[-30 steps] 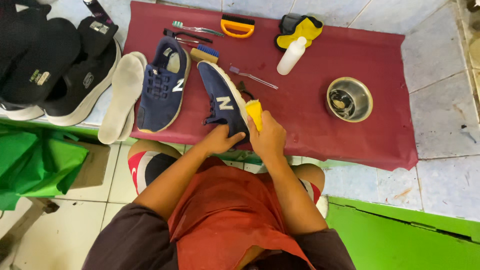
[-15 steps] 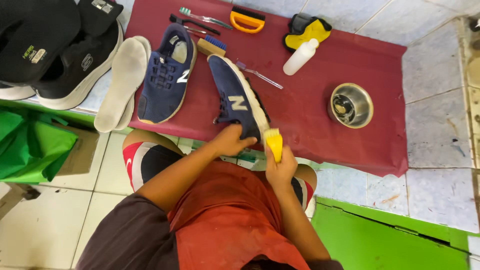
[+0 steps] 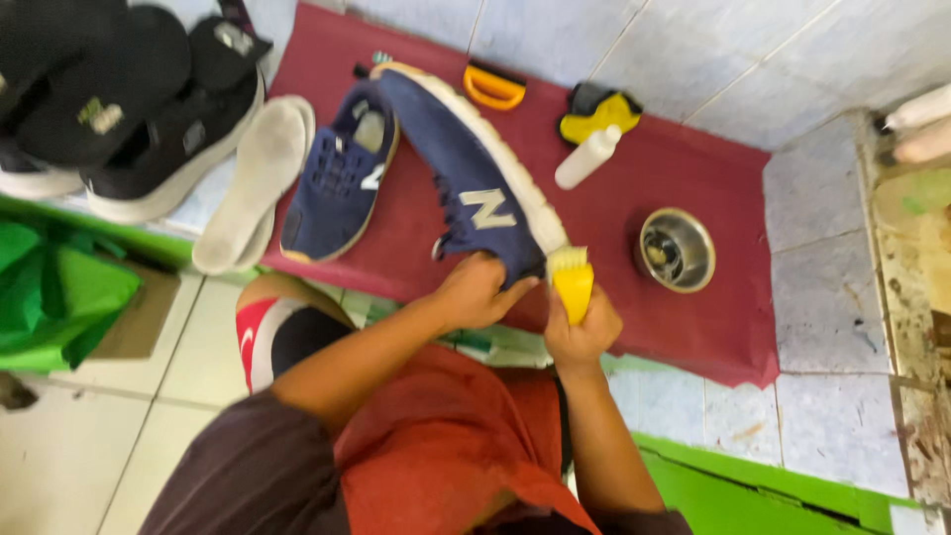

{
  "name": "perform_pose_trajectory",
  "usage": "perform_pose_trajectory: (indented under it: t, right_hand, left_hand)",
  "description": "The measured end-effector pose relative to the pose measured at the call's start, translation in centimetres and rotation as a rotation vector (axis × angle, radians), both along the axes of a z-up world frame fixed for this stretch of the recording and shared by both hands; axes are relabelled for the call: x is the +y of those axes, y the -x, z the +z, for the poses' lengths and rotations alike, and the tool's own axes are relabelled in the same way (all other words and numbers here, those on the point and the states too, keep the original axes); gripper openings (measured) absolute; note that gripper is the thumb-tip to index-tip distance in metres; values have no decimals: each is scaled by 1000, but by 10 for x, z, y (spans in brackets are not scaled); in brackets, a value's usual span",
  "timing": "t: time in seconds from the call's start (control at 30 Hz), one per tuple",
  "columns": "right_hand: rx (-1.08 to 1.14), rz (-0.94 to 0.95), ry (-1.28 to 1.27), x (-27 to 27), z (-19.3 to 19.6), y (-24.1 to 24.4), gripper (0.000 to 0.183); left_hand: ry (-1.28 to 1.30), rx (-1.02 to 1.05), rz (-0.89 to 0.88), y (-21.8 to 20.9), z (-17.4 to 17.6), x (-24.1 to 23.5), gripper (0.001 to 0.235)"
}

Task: The person scrubs a blue sneaker with a yellow brush, focusing on the white sole and blue upper. They dip the brush into a metal bowl of liquid and continue scrubbing different sections of the shoe.

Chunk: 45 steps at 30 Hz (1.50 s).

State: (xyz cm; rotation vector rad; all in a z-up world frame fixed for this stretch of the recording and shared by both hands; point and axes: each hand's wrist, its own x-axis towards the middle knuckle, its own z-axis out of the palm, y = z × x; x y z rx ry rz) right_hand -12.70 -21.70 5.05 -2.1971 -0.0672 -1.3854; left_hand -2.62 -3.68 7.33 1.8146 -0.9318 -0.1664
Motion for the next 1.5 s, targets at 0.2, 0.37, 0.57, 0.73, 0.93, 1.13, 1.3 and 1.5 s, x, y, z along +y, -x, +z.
perform_pose_trajectory:
  t: [0.2,0.37,0.57,0.73,0.93,1.13,1.3,1.5]
  right_hand:
    - [-9,64,-54,20,27,-13,38]
    - [24,51,-112,-6,-20,-6,36]
    - [35,81,-255,-7,-7,-8,31]
    - [-103,163,-97,20,51,-29,40]
    - [-43,183,-176,1,12,-23,39]
    - [-20,194,-175,4,14,-40,36]
    - [32,137,-271,-9,-31,-9,35]
    - [5,113,-365,-15,-46,-7,39]
  left_hand:
    - [-31,-158,-33,-3,-28,-18,37]
    - [-38,-313,63,-21,-10,1,50]
    - [105,-217,61,-37,16,8,44]
    - [21,-364,-34,-26,-11,-14,35]
    - [189,-150,104,-27,24,16,43]
    - [345,29,120,-44,15,15,24]
    - [559,341,96,-74,-29,28,13]
    - [839,459,-47,-73,-13,32,22]
